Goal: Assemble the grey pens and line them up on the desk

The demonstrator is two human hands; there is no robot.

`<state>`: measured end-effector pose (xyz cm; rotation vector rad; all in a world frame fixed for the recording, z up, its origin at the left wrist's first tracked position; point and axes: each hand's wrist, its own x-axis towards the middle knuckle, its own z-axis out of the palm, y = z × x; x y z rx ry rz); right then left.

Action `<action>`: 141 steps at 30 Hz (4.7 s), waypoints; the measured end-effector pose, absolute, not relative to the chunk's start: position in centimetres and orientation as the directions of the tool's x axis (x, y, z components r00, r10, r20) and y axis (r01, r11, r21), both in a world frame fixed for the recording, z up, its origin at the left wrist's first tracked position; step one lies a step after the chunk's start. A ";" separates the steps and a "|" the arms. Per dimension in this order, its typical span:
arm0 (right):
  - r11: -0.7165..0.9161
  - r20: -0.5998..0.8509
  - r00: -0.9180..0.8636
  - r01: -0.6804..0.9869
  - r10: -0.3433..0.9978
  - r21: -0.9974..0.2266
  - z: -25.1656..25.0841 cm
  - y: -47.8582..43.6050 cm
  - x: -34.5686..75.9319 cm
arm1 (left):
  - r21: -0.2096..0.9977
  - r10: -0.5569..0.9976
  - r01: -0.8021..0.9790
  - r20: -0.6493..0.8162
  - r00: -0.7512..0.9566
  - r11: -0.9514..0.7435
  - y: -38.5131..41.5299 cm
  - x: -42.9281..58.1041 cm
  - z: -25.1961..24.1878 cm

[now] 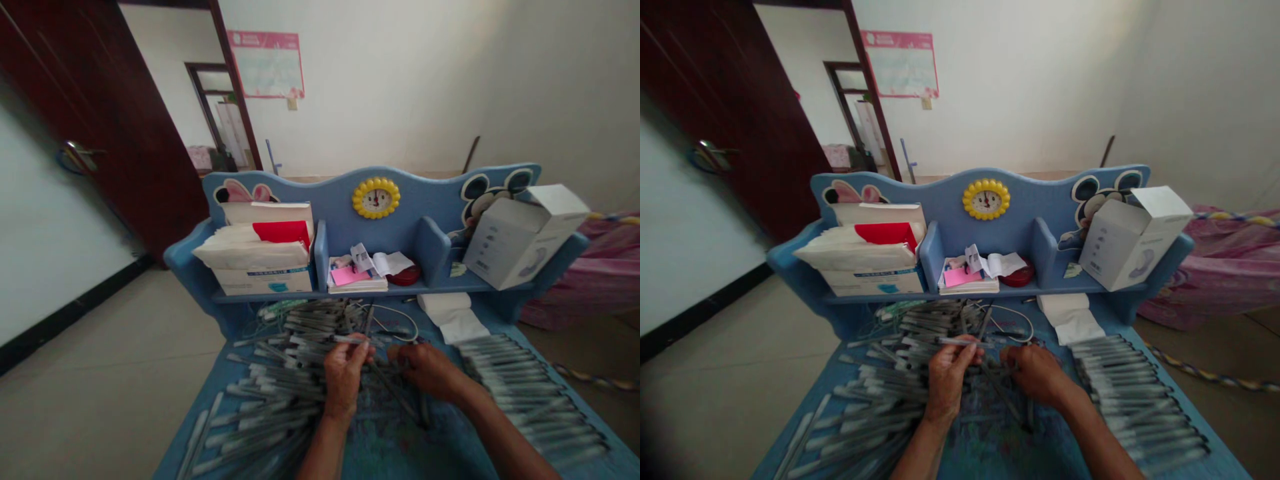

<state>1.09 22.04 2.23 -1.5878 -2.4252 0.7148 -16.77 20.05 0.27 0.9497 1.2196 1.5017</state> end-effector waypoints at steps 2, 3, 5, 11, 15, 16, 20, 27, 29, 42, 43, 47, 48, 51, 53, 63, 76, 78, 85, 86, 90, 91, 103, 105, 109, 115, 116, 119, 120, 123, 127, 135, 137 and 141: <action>0.266 -0.084 -0.404 0.731 0.911 -0.629 1.9 22.1 1.2 | 0.977 0.969 -0.205 0.000 -0.248 -0.053 20.1 -16.8 0.0; 0.232 -0.067 -0.386 0.676 0.920 -0.700 1.8 22.1 1.2 | 0.976 0.970 -0.212 -0.003 -0.244 -0.051 20.1 -16.8 -0.2; 0.166 -0.046 -0.347 0.556 0.937 -0.815 1.5 21.9 1.0 | 0.973 0.973 -0.228 -0.005 -0.231 -0.049 20.1 -16.7 -0.3; 0.141 0.041 -0.287 0.337 0.957 -0.931 1.0 21.3 0.4 | 0.948 0.979 -0.314 -0.015 -0.202 -0.050 19.8 -16.6 -0.2; 0.190 0.095 -0.266 0.360 0.959 -0.913 0.5 21.3 0.3 | 0.928 0.979 -0.371 -0.041 -0.199 -0.036 19.7 -16.5 0.3; 0.199 0.101 -0.266 0.371 0.959 -0.907 0.4 21.2 0.4 | 0.924 0.978 -0.382 -0.046 -0.203 -0.036 19.6 -16.5 0.4; 0.190 0.092 -0.251 0.399 0.964 -0.897 0.2 21.1 0.6 | 0.908 0.977 -0.417 -0.058 -0.203 -0.033 19.6 -16.4 0.6; 0.210 0.109 -0.245 0.434 0.963 -0.876 -0.1 21.0 0.9 | 0.911 0.977 -0.409 -0.048 -0.207 -0.042 19.8 -16.7 0.5; 0.216 0.114 -0.248 0.436 0.962 -0.874 -0.2 21.0 0.8 | 0.914 0.976 -0.403 -0.041 -0.214 -0.050 19.8 -16.8 0.5; 0.286 0.161 -0.306 0.428 0.938 -0.857 0.5 20.5 0.3 | 0.958 0.983 -0.287 -0.040 -0.180 -0.013 19.6 -16.4 0.1; 0.287 0.161 -0.313 0.411 0.936 -0.865 0.4 20.4 0.3 | 0.960 0.984 -0.280 -0.041 -0.175 -0.010 19.6 -16.4 0.2; 0.226 0.130 -0.328 0.273 0.936 -0.935 0.2 20.3 0.2 | 0.959 0.990 -0.281 -0.059 -0.128 0.021 19.7 -16.7 0.3; 0.210 0.122 -0.332 0.245 0.935 -0.947 0.1 20.2 0.2 | 0.958 0.991 -0.285 -0.066 -0.119 0.029 19.7 -16.9 0.4; 0.202 0.127 -0.338 0.198 0.932 -0.959 0.0 20.3 0.1 | 0.949 0.990 -0.307 -0.102 -0.094 0.069 19.8 -17.2 0.7; 0.211 0.145 -0.341 0.164 0.929 -0.964 -0.1 20.3 0.1 | 0.931 0.989 -0.346 -0.141 -0.052 0.115 19.7 -17.3 1.0; 0.170 0.149 -0.278 0.053 0.949 -0.984 -0.4 19.9 -0.4 | 0.882 0.990 -0.453 -0.139 0.011 0.129 19.2 -16.6 1.1; 0.158 0.138 -0.253 0.060 0.957 -0.986 -0.6 19.9 -1.0 | 0.910 0.990 -0.394 -0.140 -0.003 0.128 19.2 -16.2 1.0; 0.183 0.141 -0.267 0.139 0.953 -0.973 -0.3 20.1 -1.0 | 0.926 0.993 -0.364 -0.118 -0.031 0.099 19.5 -16.3 0.9; 0.486 0.344 -0.348 0.542 0.872 -0.686 2.9 19.9 -0.7 | 0.956 0.992 -0.285 -0.101 -0.080 0.074 19.9 -16.2 1.0; 0.486 0.330 -0.360 0.575 0.873 -0.658 3.4 19.7 -0.7 | 0.960 0.991 -0.268 -0.104 -0.084 0.078 19.8 -16.1 1.0; 0.469 0.246 -0.411 0.634 0.878 -0.615 4.8 18.5 -0.8 | 0.940 0.984 -0.306 -0.172 -0.043 0.151 19.5 -16.1 1.4; 0.481 0.240 -0.435 0.611 0.868 -0.629 5.2 18.0 -0.7 | 0.920 0.979 -0.344 -0.203 -0.008 0.187 19.4 -16.1 1.5; 0.788 0.463 -0.653 0.582 0.600 -0.201 5.9 14.1 0.0 | 0.801 0.857 -0.384 -0.283 0.431 0.458 17.9 -15.7 2.0; 0.744 0.489 -0.620 0.662 0.613 -0.093 5.8 14.2 1.2 | 0.820 0.863 -0.361 -0.283 0.418 0.444 17.7 -15.5 2.1; 0.416 0.433 -0.408 0.906 0.804 0.080 6.3 15.0 5.8 | 0.841 0.917 -0.401 -0.244 0.315 0.362 18.0 -15.5 2.1; 0.069 0.043 -0.080 0.975 0.996 0.209 5.5 17.2 11.8 | 0.890 0.990 -0.440 -0.138 -0.013 0.118 18.7 -15.6 1.4; 0.070 0.006 -0.073 0.975 0.997 0.209 5.1 17.5 12.2 | 0.905 0.992 -0.417 -0.116 -0.050 0.085 18.7 -15.6 1.2; 0.091 -0.081 -0.077 0.976 0.994 0.196 4.0 18.1 12.6 | 0.953 0.981 -0.301 -0.046 -0.187 -0.013 18.9 -15.8 0.8; 0.096 -0.103 -0.077 0.976 0.992 0.195 3.8 18.3 12.6 | 0.965 0.969 -0.260 -0.024 -0.246 -0.042 19.0 -16.0 0.7; 0.094 -0.141 -0.066 0.975 0.988 0.201 3.5 18.5 12.8 | 0.980 0.918 -0.176 0.014 -0.396 -0.091 19.4 -16.5 0.5; 0.050 -0.144 -0.021 0.978 0.989 0.204 3.7 18.6 12.5 | 0.987 0.882 -0.120 0.041 -0.470 -0.110 19.9 -17.2 0.4; 0.183 -0.114 -0.183 0.983 0.977 -0.012 4.5 18.7 6.3 | 0.982 0.858 -0.140 0.040 -0.512 -0.129 20.2 -17.3 0.1; 0.223 -0.099 -0.229 0.972 0.968 -0.075 4.7 19.3 4.2 | 0.982 0.850 -0.139 0.039 -0.525 -0.131 20.2 -17.4 0.1; 0.269 -0.108 -0.289 0.948 0.951 -0.170 4.8 21.1 0.4 | 0.982 0.832 -0.143 0.023 -0.555 -0.123 20.2 -17.5 0.1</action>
